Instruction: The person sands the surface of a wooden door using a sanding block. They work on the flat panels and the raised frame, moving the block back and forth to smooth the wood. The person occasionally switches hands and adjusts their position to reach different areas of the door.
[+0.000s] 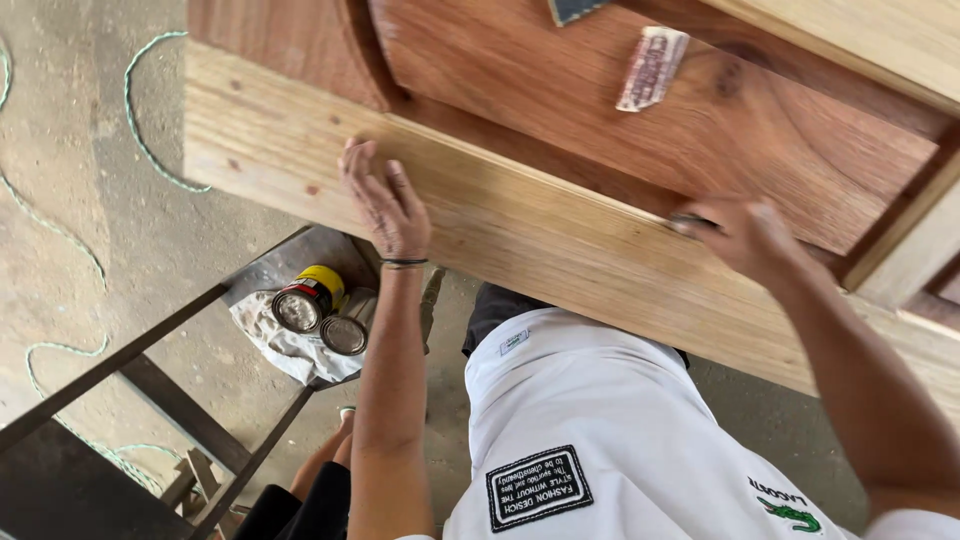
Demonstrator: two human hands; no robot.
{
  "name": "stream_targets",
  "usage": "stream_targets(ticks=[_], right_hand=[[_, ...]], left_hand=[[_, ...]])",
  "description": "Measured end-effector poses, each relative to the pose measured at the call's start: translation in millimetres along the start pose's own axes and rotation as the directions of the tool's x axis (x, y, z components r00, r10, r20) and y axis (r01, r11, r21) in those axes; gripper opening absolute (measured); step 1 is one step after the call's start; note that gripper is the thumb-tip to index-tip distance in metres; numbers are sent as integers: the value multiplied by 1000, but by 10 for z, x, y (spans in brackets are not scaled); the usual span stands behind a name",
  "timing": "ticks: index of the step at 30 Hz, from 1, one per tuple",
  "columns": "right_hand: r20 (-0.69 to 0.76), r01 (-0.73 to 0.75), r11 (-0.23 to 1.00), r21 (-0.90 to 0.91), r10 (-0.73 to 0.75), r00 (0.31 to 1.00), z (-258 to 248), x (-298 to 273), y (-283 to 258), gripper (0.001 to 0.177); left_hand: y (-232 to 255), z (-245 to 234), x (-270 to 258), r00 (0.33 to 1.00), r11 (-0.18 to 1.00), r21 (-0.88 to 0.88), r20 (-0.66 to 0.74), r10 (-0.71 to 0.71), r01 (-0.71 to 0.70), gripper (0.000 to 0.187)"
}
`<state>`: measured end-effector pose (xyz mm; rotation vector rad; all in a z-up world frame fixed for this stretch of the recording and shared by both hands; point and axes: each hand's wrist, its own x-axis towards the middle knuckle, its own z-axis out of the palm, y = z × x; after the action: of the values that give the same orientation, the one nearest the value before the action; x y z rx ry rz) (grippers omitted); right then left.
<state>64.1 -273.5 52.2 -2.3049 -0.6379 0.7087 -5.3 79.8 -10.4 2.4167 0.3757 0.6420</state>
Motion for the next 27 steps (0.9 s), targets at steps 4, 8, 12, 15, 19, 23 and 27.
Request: stream_targets(ticks=[4, 8, 12, 15, 19, 23, 27], right_hand=[[-32, -137, 990, -29, 136, 990, -124, -500, 426, 15], [-63, 133, 988, 76, -128, 990, 121, -13, 260, 10], [-94, 212, 975, 72, -205, 974, 309, 283, 154, 6], [-39, 197, 980, 5, -196, 980, 39, -109, 314, 4], [107, -125, 991, -45, 129, 986, -380, -1004, 940, 15], [128, -233, 949, -211, 263, 956, -591, -1512, 1256, 20], [229, -253, 958, -137, 279, 932, -397, -1170, 1163, 25]], left_hand=[[64, 8, -4, 1000, 1000, -1, 7, -22, 22, 28], [211, 54, 26, 998, 984, 177, 60, 9, -20, 27], [661, 298, -85, 995, 975, 223, 96, -29, 7, 27], [952, 482, -259, 981, 927, 366, 192, 12, -83, 31], [1121, 566, -312, 972, 928, 366, 233, -19, -70, 31], [1216, 582, -293, 975, 922, 385, 214, -61, -27, 33], [1268, 581, -288, 980, 924, 374, 198, 3, -78, 34]])
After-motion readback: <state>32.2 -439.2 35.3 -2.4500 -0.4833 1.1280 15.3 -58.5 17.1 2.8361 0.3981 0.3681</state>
